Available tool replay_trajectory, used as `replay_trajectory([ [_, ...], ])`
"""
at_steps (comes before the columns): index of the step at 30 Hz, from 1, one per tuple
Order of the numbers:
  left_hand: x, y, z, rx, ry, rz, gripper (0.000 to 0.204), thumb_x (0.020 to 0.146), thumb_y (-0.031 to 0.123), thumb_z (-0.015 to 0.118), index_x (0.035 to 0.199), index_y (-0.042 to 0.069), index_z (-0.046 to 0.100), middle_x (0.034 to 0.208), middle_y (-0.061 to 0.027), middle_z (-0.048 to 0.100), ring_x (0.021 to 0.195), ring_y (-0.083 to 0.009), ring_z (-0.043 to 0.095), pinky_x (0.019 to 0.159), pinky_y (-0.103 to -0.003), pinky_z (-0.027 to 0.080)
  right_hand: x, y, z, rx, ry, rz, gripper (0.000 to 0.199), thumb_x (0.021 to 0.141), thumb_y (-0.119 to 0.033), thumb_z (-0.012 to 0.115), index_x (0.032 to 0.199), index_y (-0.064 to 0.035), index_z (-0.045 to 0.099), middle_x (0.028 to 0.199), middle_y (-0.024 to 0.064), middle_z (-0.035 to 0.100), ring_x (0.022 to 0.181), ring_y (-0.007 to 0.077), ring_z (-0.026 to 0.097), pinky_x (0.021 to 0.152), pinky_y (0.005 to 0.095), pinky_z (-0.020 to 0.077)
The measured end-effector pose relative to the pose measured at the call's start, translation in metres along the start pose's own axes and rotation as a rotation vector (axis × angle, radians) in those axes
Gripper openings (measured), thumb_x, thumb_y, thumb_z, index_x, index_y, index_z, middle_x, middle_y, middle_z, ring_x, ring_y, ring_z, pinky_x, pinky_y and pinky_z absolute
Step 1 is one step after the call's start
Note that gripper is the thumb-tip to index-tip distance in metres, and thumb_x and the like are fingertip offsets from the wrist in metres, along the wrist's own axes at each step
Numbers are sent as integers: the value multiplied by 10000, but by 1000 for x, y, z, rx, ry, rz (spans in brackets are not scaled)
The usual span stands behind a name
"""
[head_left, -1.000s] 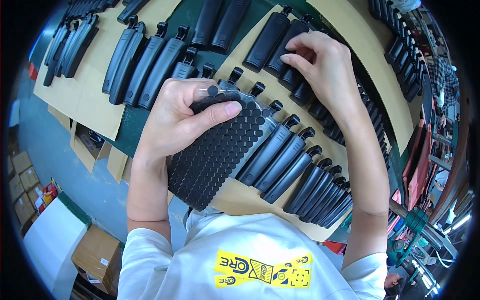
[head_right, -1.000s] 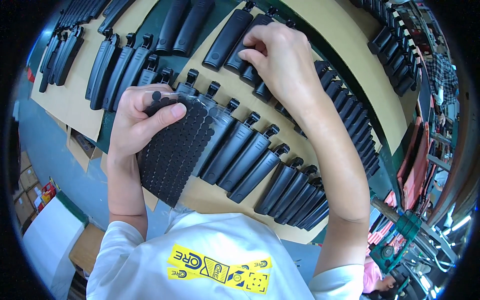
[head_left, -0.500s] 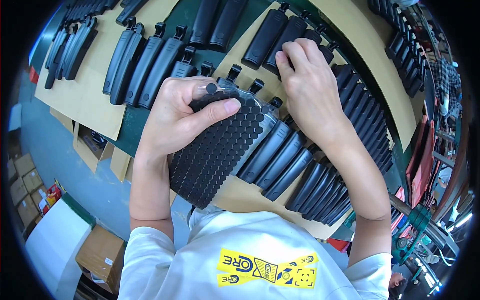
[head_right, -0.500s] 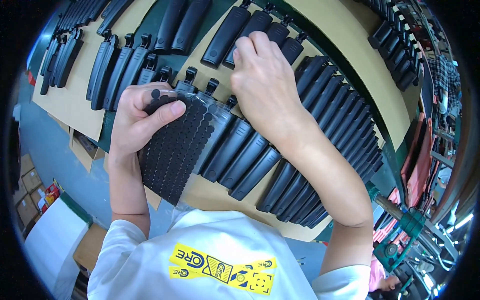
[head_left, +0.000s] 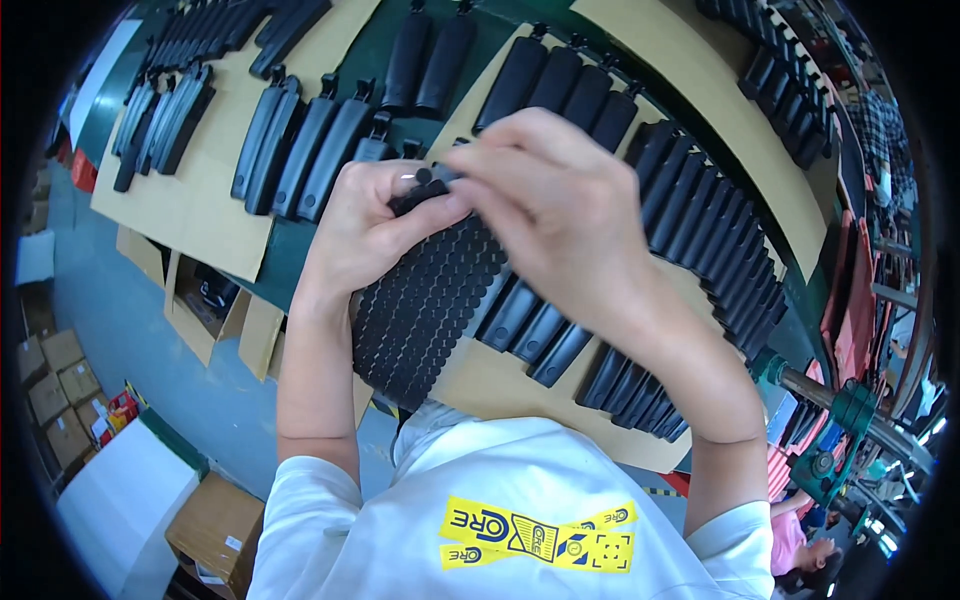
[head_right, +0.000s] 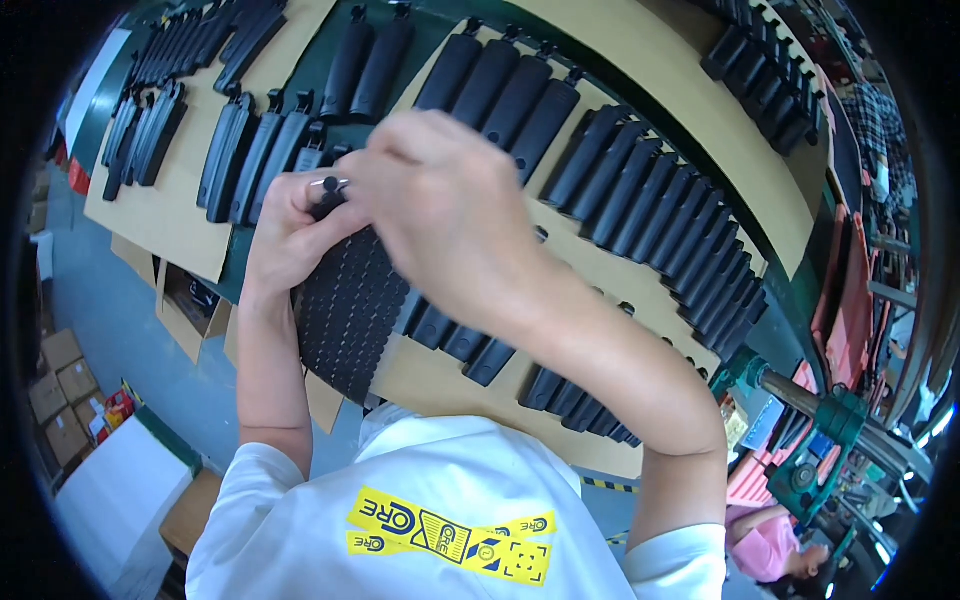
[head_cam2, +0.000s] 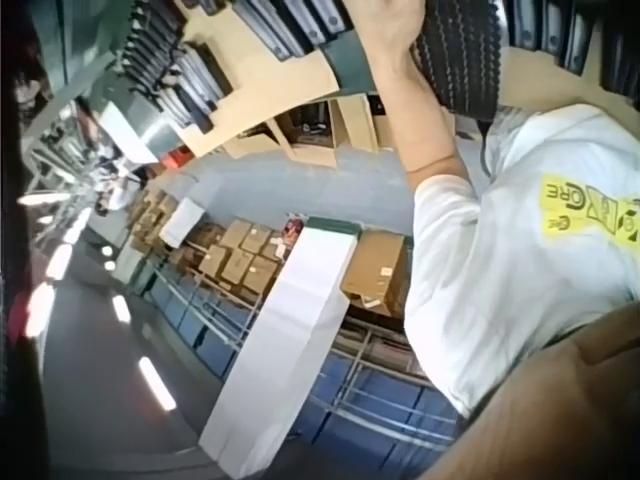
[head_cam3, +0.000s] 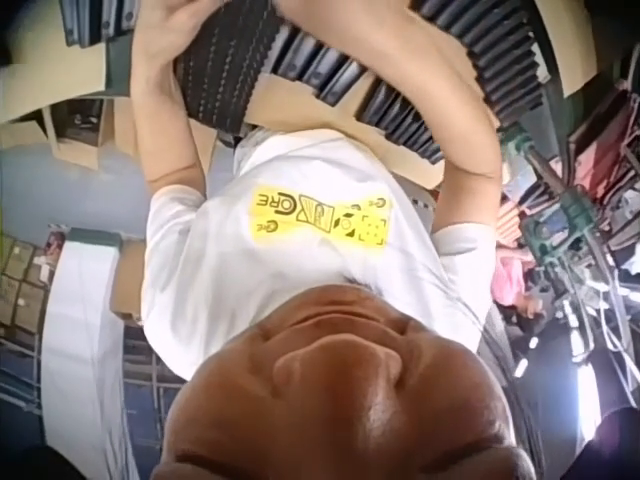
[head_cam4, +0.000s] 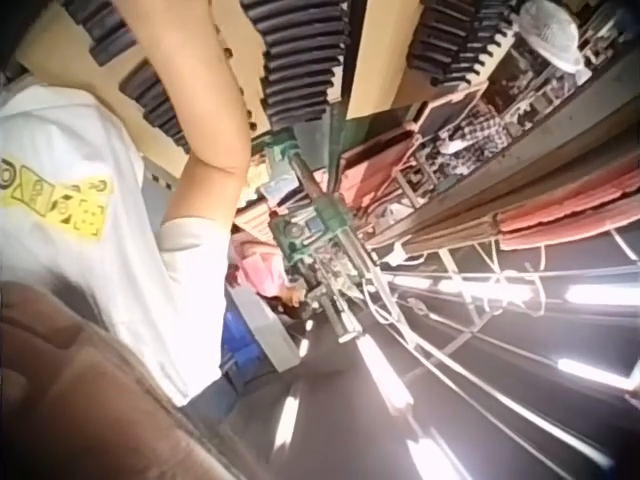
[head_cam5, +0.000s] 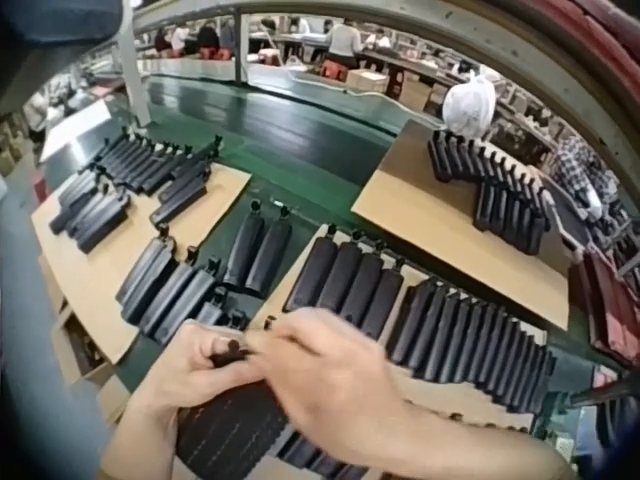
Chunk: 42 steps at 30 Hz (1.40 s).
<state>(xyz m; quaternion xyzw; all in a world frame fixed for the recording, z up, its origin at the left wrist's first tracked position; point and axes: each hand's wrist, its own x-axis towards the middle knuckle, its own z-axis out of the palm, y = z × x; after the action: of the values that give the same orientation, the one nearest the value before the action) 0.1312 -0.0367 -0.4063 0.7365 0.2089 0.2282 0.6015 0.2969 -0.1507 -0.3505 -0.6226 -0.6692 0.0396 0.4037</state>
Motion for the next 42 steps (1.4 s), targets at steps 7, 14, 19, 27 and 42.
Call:
replay_trajectory([
  [7,2,-1,5,-9,56,37,144,804,27,759,732,-47,660,634,-29,571,565,-118,401,549,-264,375,1,0,27,-124,51,-141,110,782,-13,705,887,-14,671,885,57,609,689,195,530,625,296,460],
  [14,1,0,4,-77,46,50,109,778,-19,733,719,-46,645,663,-30,583,594,-120,412,566,-262,382,7,-8,32,-175,51,-160,87,775,-46,681,846,-45,630,858,58,579,651,197,482,607,315,443],
  [19,2,-3,2,-77,28,93,116,774,-37,719,704,-45,627,655,-20,566,594,-115,404,561,-256,370,1,-5,35,-174,109,-221,73,793,-45,669,855,-46,629,865,55,583,647,196,467,606,313,441],
  [27,2,3,6,-113,44,-44,260,859,32,763,658,-30,611,624,-1,519,550,-95,369,528,-242,325,7,24,-15,87,15,-67,38,857,4,694,888,-18,698,886,42,650,716,141,569,647,251,461],
  [42,3,-5,5,-88,24,41,305,880,67,776,631,-14,620,598,2,493,529,-89,348,509,-239,298,22,98,-47,11,-514,396,139,925,-44,693,790,-13,684,679,9,555,587,99,454,566,229,406],
])
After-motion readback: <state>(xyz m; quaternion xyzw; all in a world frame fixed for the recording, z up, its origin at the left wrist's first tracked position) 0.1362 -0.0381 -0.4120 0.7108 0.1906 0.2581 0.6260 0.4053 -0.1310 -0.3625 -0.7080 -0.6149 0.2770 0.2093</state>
